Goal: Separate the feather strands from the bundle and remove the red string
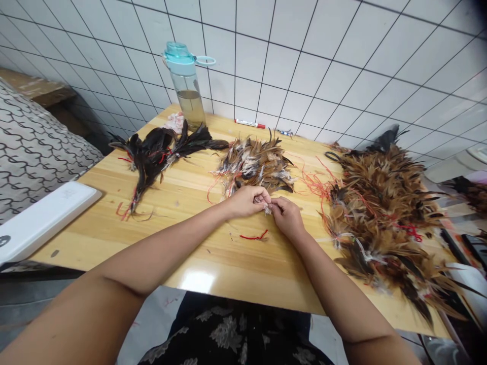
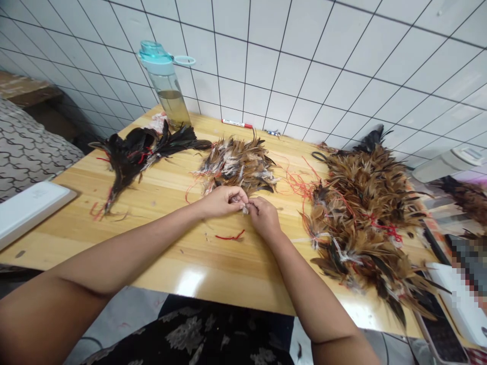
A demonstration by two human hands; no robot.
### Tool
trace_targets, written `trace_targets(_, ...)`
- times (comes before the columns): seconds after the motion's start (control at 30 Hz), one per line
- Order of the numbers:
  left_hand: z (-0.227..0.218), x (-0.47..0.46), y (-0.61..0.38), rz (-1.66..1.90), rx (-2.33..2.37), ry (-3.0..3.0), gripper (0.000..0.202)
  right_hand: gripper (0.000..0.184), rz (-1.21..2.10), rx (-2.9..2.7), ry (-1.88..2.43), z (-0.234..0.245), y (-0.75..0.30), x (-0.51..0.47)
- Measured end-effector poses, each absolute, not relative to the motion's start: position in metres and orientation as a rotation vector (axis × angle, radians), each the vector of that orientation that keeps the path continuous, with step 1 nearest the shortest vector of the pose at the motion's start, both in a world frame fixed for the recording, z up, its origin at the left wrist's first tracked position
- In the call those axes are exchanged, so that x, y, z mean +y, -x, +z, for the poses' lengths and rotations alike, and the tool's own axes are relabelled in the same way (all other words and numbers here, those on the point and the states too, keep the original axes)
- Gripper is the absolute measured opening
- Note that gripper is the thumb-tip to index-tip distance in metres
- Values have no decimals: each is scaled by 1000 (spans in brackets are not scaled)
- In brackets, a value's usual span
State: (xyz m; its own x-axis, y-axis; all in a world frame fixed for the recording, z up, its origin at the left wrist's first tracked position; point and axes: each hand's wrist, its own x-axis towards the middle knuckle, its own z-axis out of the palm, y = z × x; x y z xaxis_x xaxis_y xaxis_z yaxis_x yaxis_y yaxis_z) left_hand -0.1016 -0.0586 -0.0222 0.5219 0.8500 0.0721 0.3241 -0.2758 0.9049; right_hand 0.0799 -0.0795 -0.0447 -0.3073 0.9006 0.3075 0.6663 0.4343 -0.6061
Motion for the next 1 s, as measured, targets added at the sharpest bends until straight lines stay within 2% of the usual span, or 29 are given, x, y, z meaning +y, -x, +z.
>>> trace_targets(0.27, -28, -66, 97, 909, 990, -2297, 20, 20, 472, -2106, 1349, -46, -81, -79)
trace_targets(0.43, -33, -67, 97, 908, 931, -2525, 18, 20, 452, -2084, 1294, -49, -80, -79)
trace_targets(0.73, -32, -64, 100, 1023, 968, -2558, 13, 17, 639, -1790, 1297, -49, -79, -77)
trace_targets(1.0, -35, -61, 103, 954, 942, -2526, 10, 12, 774, -1838, 1250, -45, -80, -77)
